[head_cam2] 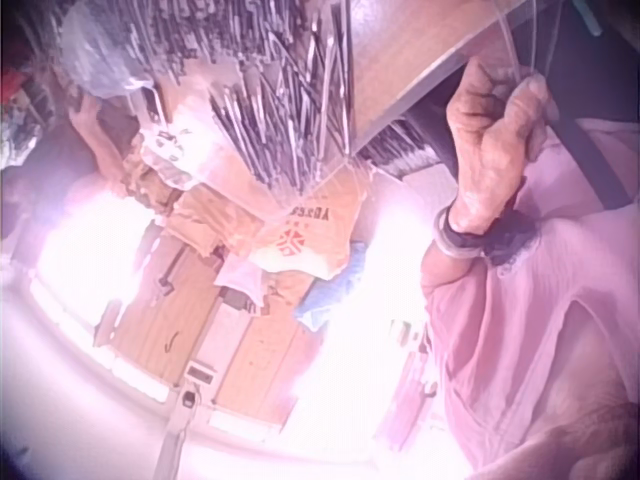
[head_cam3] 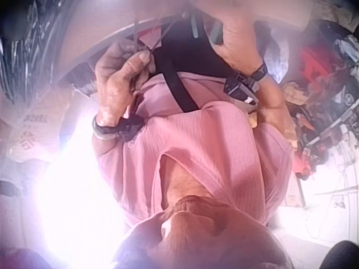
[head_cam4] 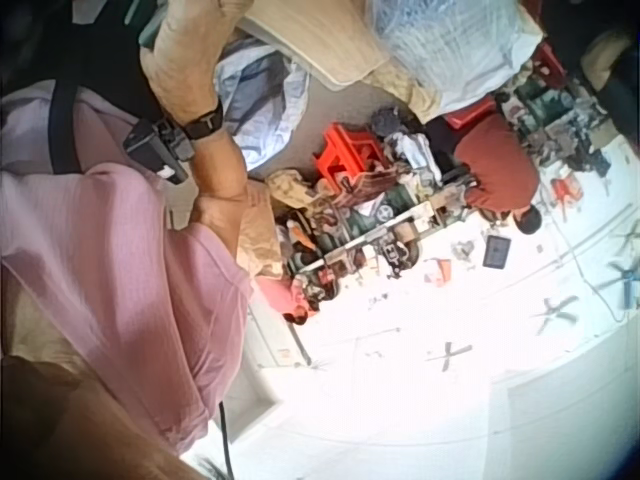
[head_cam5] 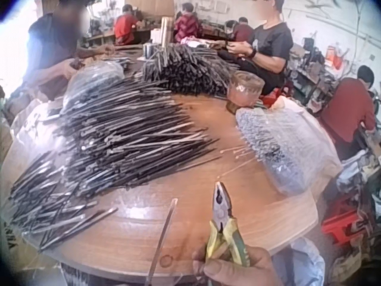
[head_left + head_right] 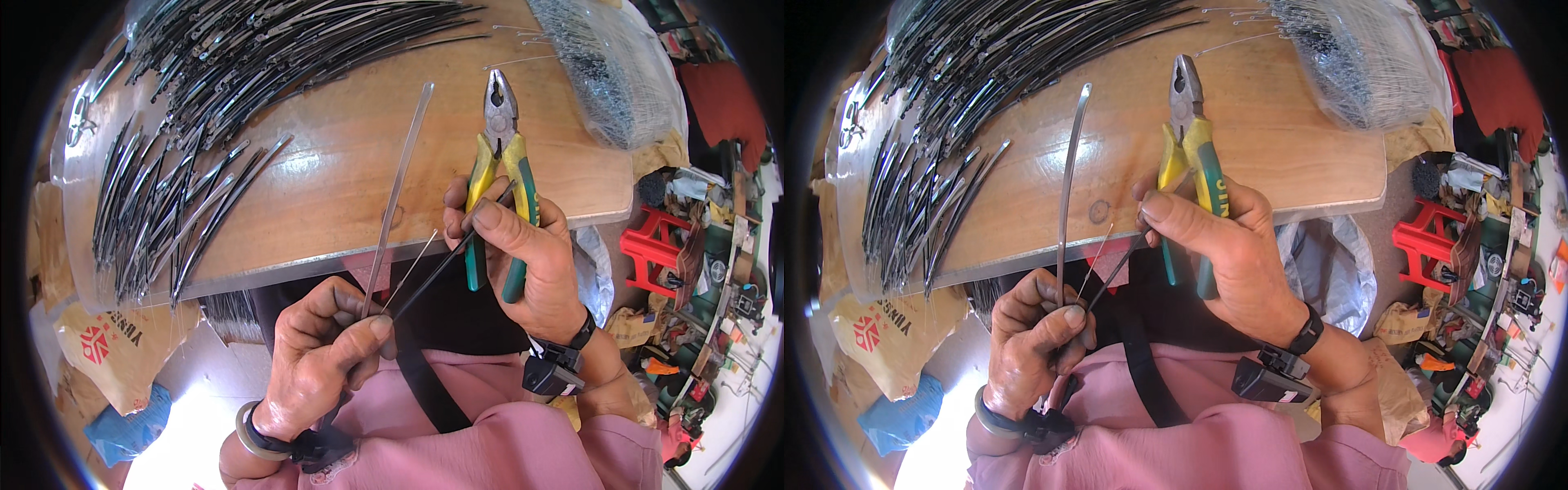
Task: The person is using pliers to secure thin metal wires around bundles of flat metal strips on a wooden table. They align the strips and twist the wire by hand using the pliers to tighten the connection.
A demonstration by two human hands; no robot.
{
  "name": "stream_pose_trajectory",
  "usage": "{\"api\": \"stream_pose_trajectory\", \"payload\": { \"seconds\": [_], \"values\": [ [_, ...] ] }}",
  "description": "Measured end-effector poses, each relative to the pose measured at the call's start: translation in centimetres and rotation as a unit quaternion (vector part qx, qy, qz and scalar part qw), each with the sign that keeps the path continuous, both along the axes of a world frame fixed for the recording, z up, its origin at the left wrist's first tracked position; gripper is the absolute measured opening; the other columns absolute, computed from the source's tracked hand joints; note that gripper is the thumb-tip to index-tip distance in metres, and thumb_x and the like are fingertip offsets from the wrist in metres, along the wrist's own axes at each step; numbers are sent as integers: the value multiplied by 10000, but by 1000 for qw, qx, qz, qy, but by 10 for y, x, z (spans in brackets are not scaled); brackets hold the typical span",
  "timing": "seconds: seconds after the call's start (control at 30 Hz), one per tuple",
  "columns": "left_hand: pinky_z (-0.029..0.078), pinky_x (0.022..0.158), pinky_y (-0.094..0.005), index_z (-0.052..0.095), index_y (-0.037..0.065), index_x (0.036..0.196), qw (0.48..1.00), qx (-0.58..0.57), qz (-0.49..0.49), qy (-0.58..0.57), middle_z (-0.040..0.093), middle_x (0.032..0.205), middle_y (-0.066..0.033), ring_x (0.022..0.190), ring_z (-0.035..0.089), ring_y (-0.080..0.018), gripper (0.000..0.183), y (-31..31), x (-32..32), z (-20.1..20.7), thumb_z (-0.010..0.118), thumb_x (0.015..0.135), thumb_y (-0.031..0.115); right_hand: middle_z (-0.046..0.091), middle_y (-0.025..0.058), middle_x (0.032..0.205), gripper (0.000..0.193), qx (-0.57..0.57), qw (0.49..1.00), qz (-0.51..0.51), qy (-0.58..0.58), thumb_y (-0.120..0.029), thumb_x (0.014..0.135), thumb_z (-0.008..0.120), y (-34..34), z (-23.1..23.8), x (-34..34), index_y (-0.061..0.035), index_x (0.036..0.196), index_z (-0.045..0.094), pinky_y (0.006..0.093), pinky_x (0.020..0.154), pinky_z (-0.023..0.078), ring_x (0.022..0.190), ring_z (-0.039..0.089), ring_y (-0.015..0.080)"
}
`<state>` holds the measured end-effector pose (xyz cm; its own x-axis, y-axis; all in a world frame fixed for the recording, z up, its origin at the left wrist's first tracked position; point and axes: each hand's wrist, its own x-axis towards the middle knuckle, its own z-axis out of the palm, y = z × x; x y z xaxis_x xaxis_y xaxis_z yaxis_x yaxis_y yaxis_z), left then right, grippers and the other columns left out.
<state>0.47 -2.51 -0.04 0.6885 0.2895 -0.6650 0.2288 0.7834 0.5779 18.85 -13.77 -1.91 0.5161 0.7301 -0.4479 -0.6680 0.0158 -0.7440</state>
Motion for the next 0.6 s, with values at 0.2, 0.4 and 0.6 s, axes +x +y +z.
{"api": "stream_pose_trajectory", "payload": {
  "seconds": [0.2, 0.4, 0.6],
  "values": [
    [252, 403, -208, 506, -11, 875, 999, -41, 25, 13, 600, 688, -126, 434, 368, -56, 75, 1, -4, 3, 576, 902, -10, 645, 55, 861, 200, -90, 991, 79, -64, -188, 855, 730, -4, 11, 7, 0, 879, 666, 239, 658, 453, 749, 584, 115],
    [242, 397, -211, 509, -12, 878, 998, -61, 14, 19, 596, 685, -120, 433, 364, -55, 79, 2, -4, 1, 584, 901, -2, 618, 112, 911, 222, -119, 866, 146, -463, -191, 786, 773, -36, 25, 20, -3, 840, 668, 287, 645, 447, 753, 585, 176],
    [246, 393, -207, 521, -7, 907, 998, -60, 0, 7, 598, 687, -111, 429, 371, -54, 84, -4, -5, -1, 601, 903, 16, 584, 135, 979, 238, -17, 636, 255, -728, -115, 651, 750, 0, 51, 21, -20, 849, 659, 417, 780, 402, 797, 565, 265]
  ]
}}
